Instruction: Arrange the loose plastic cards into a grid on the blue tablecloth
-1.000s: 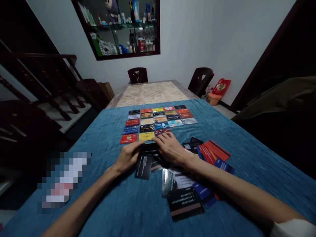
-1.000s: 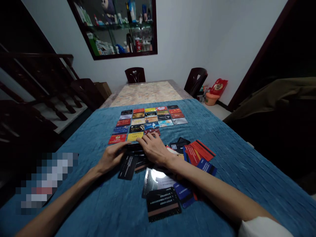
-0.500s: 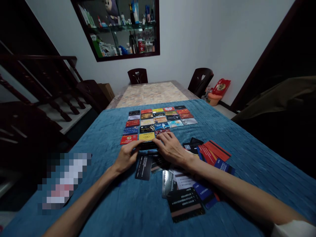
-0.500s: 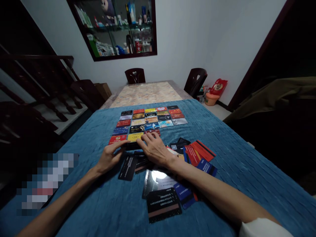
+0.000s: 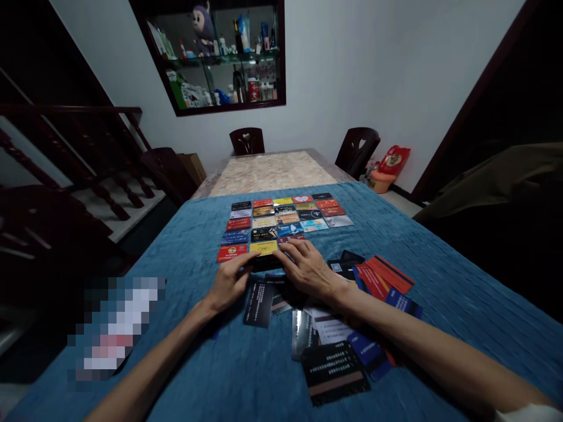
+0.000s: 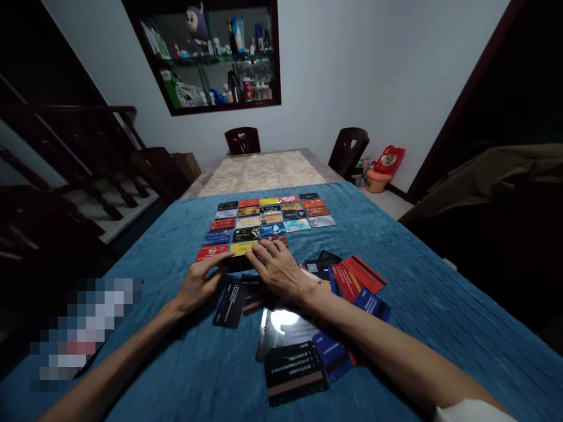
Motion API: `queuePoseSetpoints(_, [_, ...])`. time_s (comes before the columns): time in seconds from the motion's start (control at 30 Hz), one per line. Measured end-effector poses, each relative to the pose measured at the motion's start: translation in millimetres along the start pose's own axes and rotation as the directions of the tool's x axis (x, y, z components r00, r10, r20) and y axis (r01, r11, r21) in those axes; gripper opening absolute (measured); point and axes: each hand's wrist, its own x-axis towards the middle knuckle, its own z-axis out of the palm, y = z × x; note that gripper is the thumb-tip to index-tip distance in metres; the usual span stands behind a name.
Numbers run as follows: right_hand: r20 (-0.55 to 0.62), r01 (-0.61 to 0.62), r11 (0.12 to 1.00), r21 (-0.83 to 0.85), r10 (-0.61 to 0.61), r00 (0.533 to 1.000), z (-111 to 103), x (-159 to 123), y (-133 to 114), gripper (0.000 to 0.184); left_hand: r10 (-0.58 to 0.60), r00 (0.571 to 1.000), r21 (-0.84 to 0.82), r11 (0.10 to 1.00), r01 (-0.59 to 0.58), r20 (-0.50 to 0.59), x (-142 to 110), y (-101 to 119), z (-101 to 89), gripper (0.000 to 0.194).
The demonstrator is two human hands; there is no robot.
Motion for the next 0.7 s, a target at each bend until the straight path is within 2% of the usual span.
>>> queuePoseSetpoints(0.17, [-0.05, 0.012, 1.0, 0.001, -0.012, 0.999, -1, 1, 2, 0.027, -0.038, 0.999, 0.035, 0.999, 0.039, -0.021, 0, 0, 2.2, 0.039])
queuePoseSetpoints(0.33, [-0.004, 0.007, 1.0, 0.028, -0.007, 1.0, -2, 2, 3, 0.032, -0.052, 0.997, 0.028, 0.998, 0.053, -0.062, -1, 1, 4.2, 0.036])
queuePoseSetpoints(0.47, [0.01, 0.013, 0.999, 0.033, -0.013, 1.0, -4, 6, 5, 0.032, 0.005, 0.998, 0.073, 0.997, 0.0, -0.063, -1, 0, 4.3, 0.033])
queuePoseSetpoints(0.7, [0.012, 0.041, 0.999, 0.02, -0.042, 0.999, -3, 16, 12, 0.028, 0.1, 0.995, 0.153, 0.983, -0.097, -0.015, 1, 1, 2.7, 0.047])
